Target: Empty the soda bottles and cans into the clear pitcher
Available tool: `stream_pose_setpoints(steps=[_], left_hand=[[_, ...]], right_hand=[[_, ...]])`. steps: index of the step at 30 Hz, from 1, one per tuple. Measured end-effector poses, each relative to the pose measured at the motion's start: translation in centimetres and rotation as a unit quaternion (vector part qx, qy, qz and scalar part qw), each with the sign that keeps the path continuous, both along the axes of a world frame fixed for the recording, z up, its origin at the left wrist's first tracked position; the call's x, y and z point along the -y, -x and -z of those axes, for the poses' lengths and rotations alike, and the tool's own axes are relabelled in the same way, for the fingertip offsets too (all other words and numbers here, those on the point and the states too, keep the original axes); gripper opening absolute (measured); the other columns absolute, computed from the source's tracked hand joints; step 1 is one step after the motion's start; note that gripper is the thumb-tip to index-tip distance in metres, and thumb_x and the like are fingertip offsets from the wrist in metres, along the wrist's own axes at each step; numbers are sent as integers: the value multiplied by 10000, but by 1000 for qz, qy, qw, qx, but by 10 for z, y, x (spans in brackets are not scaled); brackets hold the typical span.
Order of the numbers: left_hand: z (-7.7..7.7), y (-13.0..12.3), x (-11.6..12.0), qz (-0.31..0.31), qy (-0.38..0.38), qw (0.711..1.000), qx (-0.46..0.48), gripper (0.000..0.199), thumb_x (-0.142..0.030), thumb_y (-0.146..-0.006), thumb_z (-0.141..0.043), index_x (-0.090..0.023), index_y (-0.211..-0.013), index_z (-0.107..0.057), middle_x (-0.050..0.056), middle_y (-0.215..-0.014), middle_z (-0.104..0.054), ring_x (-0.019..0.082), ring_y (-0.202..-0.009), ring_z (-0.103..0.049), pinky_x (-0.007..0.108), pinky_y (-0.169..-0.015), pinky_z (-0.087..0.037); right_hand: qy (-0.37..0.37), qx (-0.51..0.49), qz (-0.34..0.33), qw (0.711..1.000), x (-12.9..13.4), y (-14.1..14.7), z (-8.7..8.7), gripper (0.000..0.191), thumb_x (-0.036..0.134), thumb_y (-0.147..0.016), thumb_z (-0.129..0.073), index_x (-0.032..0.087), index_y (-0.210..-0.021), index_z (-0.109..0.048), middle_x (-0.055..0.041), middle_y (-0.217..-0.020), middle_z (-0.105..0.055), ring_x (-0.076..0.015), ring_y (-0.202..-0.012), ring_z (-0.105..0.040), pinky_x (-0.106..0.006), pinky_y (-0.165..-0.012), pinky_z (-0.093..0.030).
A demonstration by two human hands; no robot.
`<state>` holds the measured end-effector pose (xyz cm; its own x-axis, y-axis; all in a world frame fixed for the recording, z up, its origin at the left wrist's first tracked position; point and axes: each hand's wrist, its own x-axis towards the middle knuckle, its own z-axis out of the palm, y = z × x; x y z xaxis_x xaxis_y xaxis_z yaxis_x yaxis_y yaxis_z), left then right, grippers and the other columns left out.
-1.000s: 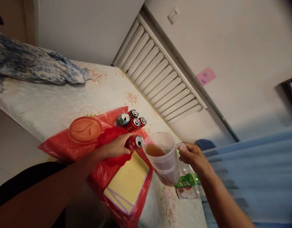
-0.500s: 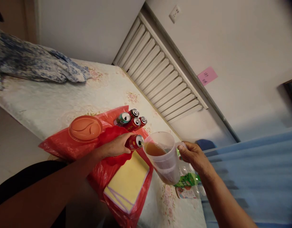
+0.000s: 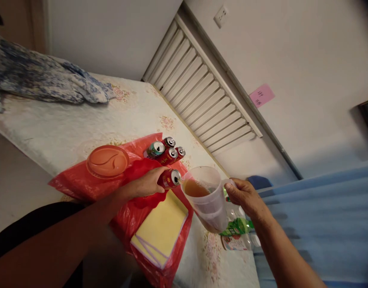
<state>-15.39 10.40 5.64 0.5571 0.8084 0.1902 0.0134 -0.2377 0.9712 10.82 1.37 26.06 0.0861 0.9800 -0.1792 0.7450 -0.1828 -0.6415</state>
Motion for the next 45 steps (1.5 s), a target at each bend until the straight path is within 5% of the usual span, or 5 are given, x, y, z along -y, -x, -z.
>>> stream_pose_setpoints(steps=[22, 45], left_hand=[[17, -5, -7, 2, -17, 1000, -2, 648, -104, -638, -621, -265, -1263, -564, 40, -1294, -671, 252, -1192, -630, 293, -966, -494], [19, -6, -8, 9, -24, 1000, -5, 586, -112, -652, -619, -233, -1224, -576, 54, -1259, -674, 258, -1197, -609, 335, -989, -492]], right_hand=[[1, -1, -19, 1000, -1, -3, -2, 588, 727, -772, -683, 206, -623, -453, 86, -544, -252, -75, -508, -205, -241, -475, -161], [5, -1, -20, 1000, -1, -4, -2, 579, 721, -774, -684, 207, -628, -460, 86, -546, -244, -76, -509, -193, -243, -479, -150]])
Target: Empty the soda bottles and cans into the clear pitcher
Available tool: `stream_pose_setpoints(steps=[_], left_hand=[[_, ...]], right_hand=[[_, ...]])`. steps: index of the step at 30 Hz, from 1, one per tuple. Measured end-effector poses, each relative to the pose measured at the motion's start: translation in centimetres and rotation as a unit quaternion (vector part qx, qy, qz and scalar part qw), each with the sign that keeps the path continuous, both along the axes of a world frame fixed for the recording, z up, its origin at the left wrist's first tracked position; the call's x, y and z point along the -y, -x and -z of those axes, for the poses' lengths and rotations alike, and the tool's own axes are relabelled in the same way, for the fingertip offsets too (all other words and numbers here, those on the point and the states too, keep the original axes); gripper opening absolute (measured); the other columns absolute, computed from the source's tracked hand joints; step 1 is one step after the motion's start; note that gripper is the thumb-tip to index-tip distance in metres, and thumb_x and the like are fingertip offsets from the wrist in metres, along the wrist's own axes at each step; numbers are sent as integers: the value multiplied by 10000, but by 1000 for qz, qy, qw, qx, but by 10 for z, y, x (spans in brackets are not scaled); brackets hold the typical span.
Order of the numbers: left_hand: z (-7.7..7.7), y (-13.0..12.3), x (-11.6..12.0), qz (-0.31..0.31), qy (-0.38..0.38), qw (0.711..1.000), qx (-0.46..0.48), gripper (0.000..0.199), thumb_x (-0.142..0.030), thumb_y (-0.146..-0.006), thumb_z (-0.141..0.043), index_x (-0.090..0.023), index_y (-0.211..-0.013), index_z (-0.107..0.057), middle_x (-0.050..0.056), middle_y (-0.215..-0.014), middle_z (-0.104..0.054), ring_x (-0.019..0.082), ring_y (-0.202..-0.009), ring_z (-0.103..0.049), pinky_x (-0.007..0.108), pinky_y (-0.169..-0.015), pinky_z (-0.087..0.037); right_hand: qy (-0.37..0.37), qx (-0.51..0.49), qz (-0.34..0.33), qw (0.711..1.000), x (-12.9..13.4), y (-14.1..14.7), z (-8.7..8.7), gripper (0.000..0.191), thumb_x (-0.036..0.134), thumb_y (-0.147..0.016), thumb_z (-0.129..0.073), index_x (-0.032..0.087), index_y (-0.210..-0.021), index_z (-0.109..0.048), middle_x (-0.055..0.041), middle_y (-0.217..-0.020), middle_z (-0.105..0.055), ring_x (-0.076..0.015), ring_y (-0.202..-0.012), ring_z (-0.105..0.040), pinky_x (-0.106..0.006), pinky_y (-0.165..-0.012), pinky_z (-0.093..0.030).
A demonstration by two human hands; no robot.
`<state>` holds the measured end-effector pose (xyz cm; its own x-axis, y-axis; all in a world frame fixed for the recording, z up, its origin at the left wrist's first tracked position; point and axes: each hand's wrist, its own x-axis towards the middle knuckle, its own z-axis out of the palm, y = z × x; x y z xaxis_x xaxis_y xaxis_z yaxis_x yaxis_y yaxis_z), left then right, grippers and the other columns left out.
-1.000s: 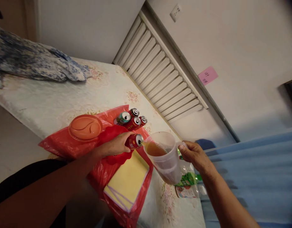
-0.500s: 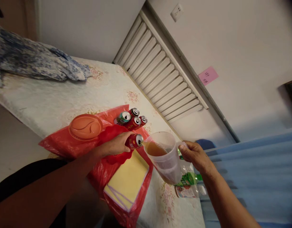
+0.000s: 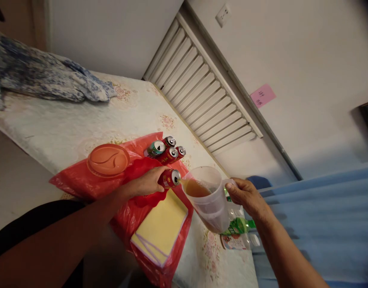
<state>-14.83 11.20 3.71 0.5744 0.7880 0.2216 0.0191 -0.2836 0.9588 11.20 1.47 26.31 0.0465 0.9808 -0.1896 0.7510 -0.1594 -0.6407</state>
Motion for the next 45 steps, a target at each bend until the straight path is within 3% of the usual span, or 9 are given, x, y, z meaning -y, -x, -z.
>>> stream_pose_setpoints(steps=[10, 28, 40, 45], left_hand=[[0, 0, 1, -9, -7, 1000, 3, 532, -85, -640, -598, -191, -1162, -609, 45, -1219, -692, 274, -1161, -624, 306, -950, -500], [2, 0, 0, 1, -6, 1000, 11, 523, -92, -626, -589, -242, -1126, -614, 41, -1246, -689, 254, -1181, -629, 297, -956, -493], [2, -1, 1, -13, -11, 1000, 5, 617, -81, -626, -596, -188, -1233, -576, 49, -1254, -665, 265, -1143, -626, 295, -948, -496], [-1, 0, 1, -6, 7, 1000, -14, 603, -90, -623, -617, -245, -1205, -588, 33, -1262, -675, 262, -1178, -624, 304, -959, -496]], right_hand=[[-1, 12, -3, 1000, 0, 0, -1, 573, 718, -784, -674, 208, -628, -463, 80, -547, -258, -80, -510, -209, -244, -479, -160], [-3, 32, 1, 999, 0, 5, -1, 602, 763, -750, -666, 209, -621, -471, 78, -536, -276, -84, -511, -220, -240, -477, -193], [-13, 17, 14, 1000, 1, 6, 10, 595, 766, -728, -681, 202, -630, -519, 65, -523, -336, -88, -493, -283, -237, -474, -259], [-17, -11, 18, 1000, 1, 6, 19, 599, 768, -705, -695, 215, -619, -482, 75, -508, -295, -84, -483, -251, -232, -446, -223]])
